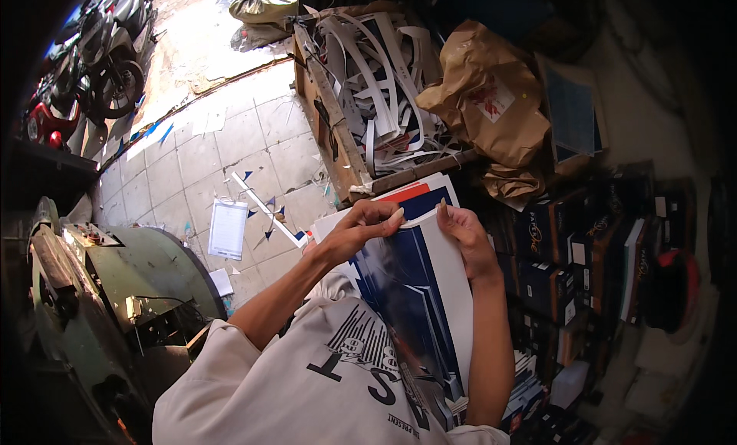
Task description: The person organizes a stack of printed cardboard sheets by aligning their edges and then folding the tabs of individual sheets by hand.
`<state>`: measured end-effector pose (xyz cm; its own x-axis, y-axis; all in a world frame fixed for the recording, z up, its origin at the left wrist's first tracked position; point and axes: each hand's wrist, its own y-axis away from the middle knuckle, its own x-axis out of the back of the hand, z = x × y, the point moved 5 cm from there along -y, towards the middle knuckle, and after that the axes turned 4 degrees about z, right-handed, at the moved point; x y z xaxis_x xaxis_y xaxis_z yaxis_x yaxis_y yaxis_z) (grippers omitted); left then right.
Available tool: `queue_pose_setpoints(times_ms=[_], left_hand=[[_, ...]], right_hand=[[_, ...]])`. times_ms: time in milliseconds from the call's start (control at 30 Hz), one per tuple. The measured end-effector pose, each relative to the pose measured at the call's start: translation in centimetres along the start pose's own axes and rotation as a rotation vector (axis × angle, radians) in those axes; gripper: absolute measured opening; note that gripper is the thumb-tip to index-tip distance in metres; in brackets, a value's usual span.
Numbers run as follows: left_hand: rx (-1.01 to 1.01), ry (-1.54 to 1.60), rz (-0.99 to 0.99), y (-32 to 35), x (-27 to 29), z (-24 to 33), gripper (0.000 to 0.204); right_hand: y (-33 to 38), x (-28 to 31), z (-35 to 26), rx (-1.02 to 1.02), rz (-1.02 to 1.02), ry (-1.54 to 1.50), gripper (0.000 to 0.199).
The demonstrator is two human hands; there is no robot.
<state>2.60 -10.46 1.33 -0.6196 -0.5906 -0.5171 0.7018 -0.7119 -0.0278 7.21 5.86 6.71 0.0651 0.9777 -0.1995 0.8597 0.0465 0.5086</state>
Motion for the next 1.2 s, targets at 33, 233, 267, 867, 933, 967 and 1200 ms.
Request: queue_pose_setpoints(times_ms=[33,233,267,867,933,967,1200], left_hand=[[0.002,0.007,-0.038,-0.1,0.1,-0.1,0.037],[0.054,-0.061,-0.060,-2.1,1.2,-0.6,0.040],[0.023,-0.055,-0.140,-2.7,1.3,-1.0,0.041],[0.041,-0.107,-0.485,-4.7,5.9,-6.2,0.032],[0.057,-0.034,-0.536,-5.9,5.7,-7.2,0.031],[0.011,0.019,-0.585,-6.3,5.2,-7.0,0.019],[-0.009,-0.108,-0.492,-6.9,4.6,-6.5,0.025]], right_hand=[[-0.1,0.1,0.0,0.001,-0.003,0.008,0.037],[1.2,-1.4,-2.8,0.151,0.250,0.446,0.044],[1.5,-1.0,-2.8,0.051,0.272,0.505,0.042],[-3.0,-10.2,-8.3,-0.152,-0.005,1.886,0.039],[-3.6,-10.3,-7.9,-0.220,-0.027,1.852,0.048],[-3.9,-9.6,-7.7,-0.215,-0.016,1.857,0.048],[-7.7,-5.9,-6.1,-0.318,-0.218,1.759,0.076]])
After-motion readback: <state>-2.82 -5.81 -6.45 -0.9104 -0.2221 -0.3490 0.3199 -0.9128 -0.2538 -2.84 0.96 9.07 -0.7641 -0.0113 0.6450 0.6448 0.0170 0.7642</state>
